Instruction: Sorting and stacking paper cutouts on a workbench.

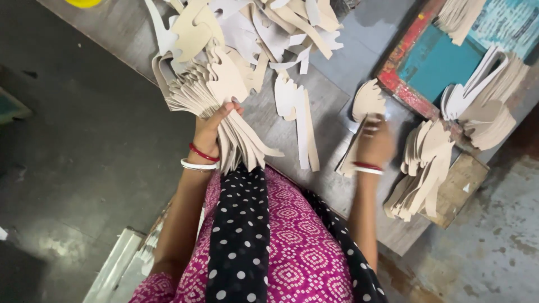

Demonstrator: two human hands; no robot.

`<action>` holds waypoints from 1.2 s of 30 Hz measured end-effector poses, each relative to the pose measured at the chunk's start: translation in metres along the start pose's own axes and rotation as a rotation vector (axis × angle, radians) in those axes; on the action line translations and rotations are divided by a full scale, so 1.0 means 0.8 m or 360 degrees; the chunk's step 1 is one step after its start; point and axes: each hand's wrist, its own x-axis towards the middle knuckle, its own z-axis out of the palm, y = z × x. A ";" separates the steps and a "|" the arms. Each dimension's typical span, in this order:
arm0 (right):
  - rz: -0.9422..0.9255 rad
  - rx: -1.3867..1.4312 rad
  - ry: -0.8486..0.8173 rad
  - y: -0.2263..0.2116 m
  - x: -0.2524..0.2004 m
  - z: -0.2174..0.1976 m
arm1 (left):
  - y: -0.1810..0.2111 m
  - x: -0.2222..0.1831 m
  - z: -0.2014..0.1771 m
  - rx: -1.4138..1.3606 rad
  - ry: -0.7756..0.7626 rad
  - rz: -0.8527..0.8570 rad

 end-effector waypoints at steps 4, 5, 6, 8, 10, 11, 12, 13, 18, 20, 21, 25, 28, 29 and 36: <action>-0.0615 0.0218 -0.0275 -0.104 -0.030 0.055 | -0.014 -0.001 -0.004 -0.0038 0.0008 0.0010; -0.0625 0.0064 -0.0227 -0.119 -0.032 0.064 | -0.018 0.000 -0.010 -0.0040 0.0042 0.0011; -0.0632 -0.0087 -0.0173 -0.136 -0.036 0.074 | -0.019 0.000 -0.018 -0.0044 0.0076 0.0011; -0.0739 -0.0077 -0.0044 -0.151 -0.043 0.065 | -0.021 0.003 -0.023 -0.0071 0.0085 -0.0009; -0.0879 -0.0051 0.0072 -0.138 -0.053 0.078 | -0.015 -0.004 -0.020 -0.0131 0.0115 -0.0007; -0.0821 -0.0020 0.0010 -0.118 -0.055 0.094 | -0.008 -0.010 -0.013 -0.0016 0.0112 -0.0063; -0.0763 0.0006 -0.0057 -0.098 -0.054 0.112 | -0.001 -0.017 -0.007 0.0098 0.0114 -0.0122; -0.0895 0.0044 -0.0081 -0.097 -0.052 0.115 | 0.000 -0.022 -0.008 0.0026 0.0177 -0.0021; -0.0806 0.0119 -0.0076 -0.107 -0.031 0.103 | -0.008 -0.035 -0.008 0.0025 -0.0078 0.0330; -0.0683 0.0276 -0.0243 -0.129 -0.027 0.095 | -0.002 -0.043 -0.008 -0.0012 -0.0071 0.0398; -0.0515 0.0395 -0.0420 -0.132 -0.029 0.086 | -0.006 -0.051 -0.007 -0.0048 -0.0075 0.0412; -0.0694 0.0363 -0.0363 -0.116 -0.011 0.100 | -0.004 -0.063 -0.020 0.0083 -0.0046 0.0525; -0.0462 0.0748 -0.0456 -0.149 0.000 0.074 | -0.002 -0.064 -0.026 0.0012 0.0007 0.0576; -0.0297 0.0885 -0.0432 -0.182 -0.005 0.048 | -0.003 -0.063 -0.029 -0.0044 -0.0025 0.0510; -0.1245 0.0809 -0.0671 -0.368 -0.082 -0.045 | -0.026 -0.046 -0.015 0.0029 0.0019 0.0518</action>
